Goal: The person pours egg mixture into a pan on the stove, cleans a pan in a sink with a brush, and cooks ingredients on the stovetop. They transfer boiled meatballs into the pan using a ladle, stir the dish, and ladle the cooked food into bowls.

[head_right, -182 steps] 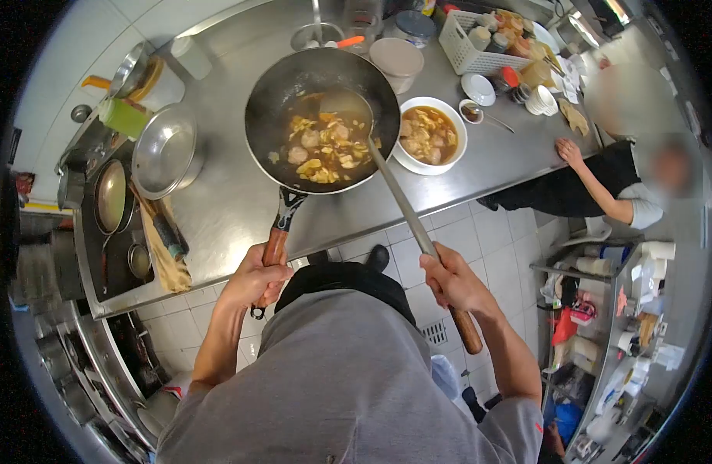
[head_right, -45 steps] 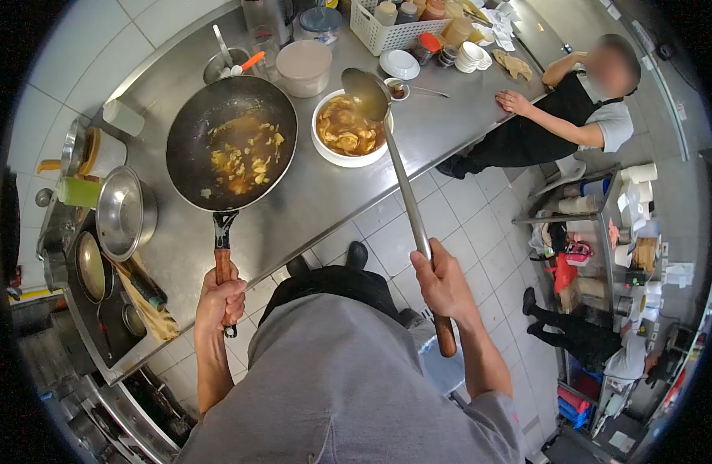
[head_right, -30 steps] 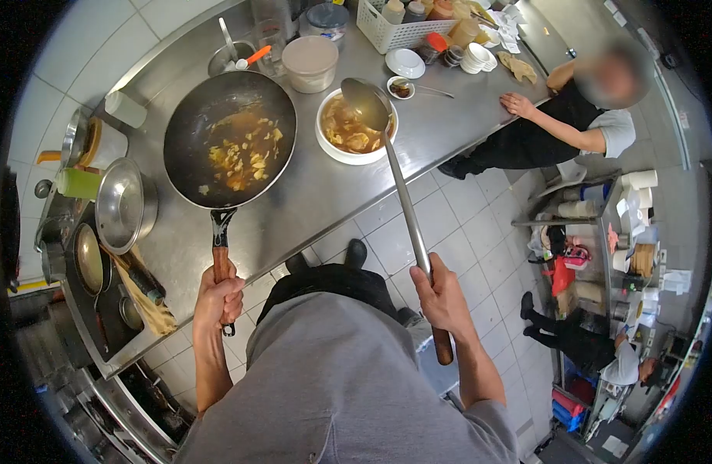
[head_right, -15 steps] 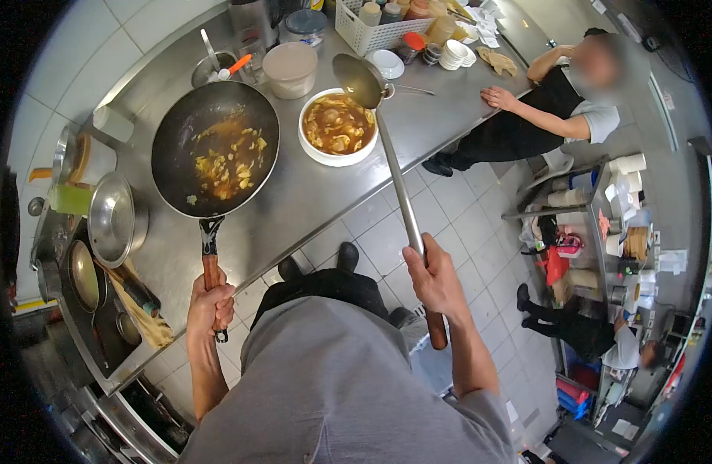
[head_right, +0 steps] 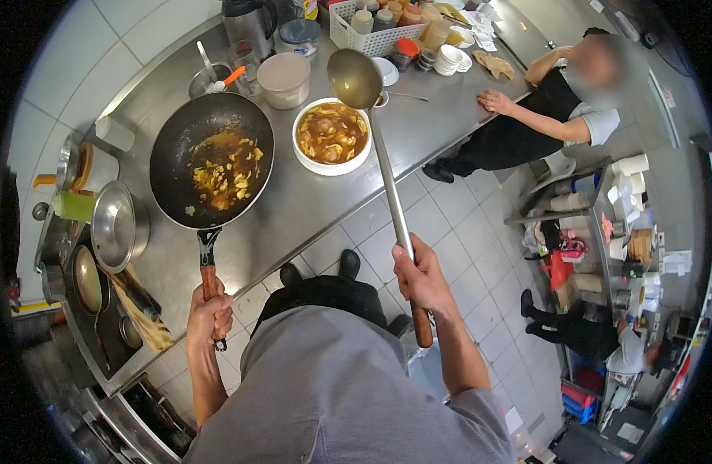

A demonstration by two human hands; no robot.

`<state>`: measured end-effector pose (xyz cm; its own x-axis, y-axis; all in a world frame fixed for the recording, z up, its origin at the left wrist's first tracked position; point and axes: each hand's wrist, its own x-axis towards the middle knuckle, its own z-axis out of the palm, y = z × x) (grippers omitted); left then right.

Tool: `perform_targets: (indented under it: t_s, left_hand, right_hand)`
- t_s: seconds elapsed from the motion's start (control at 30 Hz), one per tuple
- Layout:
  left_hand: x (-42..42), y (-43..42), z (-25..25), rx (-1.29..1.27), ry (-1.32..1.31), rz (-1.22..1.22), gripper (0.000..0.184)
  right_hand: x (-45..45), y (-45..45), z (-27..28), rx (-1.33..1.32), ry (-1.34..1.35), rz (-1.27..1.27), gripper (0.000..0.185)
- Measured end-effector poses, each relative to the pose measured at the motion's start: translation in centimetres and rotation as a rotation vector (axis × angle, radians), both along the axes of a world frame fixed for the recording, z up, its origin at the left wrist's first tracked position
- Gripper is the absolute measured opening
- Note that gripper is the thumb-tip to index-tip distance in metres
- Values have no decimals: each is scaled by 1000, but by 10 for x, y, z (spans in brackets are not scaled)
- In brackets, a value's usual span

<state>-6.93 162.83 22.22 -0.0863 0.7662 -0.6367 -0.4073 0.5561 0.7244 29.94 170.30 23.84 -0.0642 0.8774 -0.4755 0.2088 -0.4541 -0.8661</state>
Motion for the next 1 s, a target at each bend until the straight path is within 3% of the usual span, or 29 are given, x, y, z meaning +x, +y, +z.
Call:
perform_targets:
  t_s: [0.07,0.1,0.17,0.3,0.4,0.47,0.5,0.6,0.73,1.0]
  left_hand:
    - [4,-2,1,3,-18,10,21]
    - [6,-4,2,2,-14,29,21]
    - [12,-7,5,-5,-33,45,22]
    - [26,-15,17,-69,-57,96,24]
    - [39,-30,25,-49,-81,127,23]
    - [43,-41,31,-49,-123,159,23]
    - [44,-47,37,-45,-149,172,24]
    - [31,-78,36,-8,-140,194,26]
    - [2,-133,26,54,-128,223,27]
    - [-90,-241,31,136,51,229,22]
  right_hand:
    - [8,3,-6,-50,379,13,30]
    - [10,3,-7,-54,383,31,30]
    - [13,4,-9,-188,696,28,30]
    - [3,8,-32,-222,722,204,31]
    - [-15,14,-46,-156,665,379,26]
    - [-23,18,-56,-68,312,499,22]
    - [-32,24,-66,201,140,601,21]
    - [-60,16,-62,222,-46,684,22]
    - [-96,-8,-43,254,-72,703,19]
    - [-241,-14,22,600,-253,1036,28]
